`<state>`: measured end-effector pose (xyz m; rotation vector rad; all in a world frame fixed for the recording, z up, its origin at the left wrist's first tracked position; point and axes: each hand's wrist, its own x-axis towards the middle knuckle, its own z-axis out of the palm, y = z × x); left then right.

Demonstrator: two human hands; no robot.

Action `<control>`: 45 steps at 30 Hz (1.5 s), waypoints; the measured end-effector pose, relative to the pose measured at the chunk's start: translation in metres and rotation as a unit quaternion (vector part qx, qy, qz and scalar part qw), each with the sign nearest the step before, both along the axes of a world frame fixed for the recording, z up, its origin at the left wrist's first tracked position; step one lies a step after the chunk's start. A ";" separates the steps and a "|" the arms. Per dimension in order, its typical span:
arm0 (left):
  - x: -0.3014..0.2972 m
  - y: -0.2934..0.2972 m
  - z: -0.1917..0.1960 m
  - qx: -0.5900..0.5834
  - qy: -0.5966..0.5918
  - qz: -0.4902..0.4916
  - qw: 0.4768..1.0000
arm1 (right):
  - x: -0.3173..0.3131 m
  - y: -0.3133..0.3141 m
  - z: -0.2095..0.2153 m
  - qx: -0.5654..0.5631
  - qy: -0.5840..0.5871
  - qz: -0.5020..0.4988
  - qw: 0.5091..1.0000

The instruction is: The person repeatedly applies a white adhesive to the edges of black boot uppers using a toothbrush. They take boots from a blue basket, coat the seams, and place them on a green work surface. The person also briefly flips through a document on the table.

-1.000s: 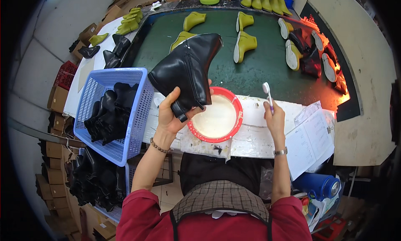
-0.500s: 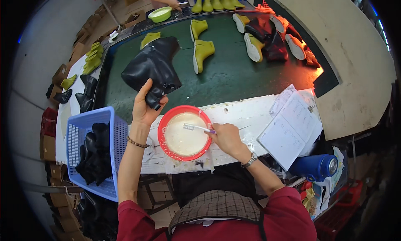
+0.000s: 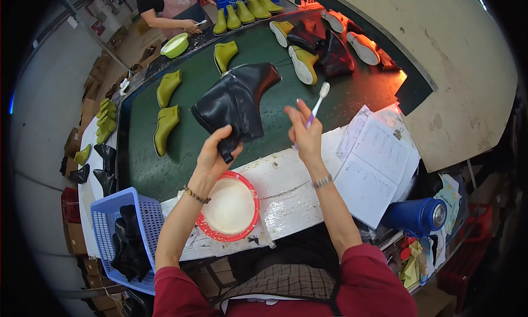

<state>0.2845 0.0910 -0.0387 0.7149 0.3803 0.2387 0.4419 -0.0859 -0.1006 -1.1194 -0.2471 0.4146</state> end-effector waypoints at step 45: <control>-0.050 0.093 0.103 0.563 0.155 -0.119 0.803 | 0.009 0.029 -0.086 -0.165 -0.156 -0.023 0.974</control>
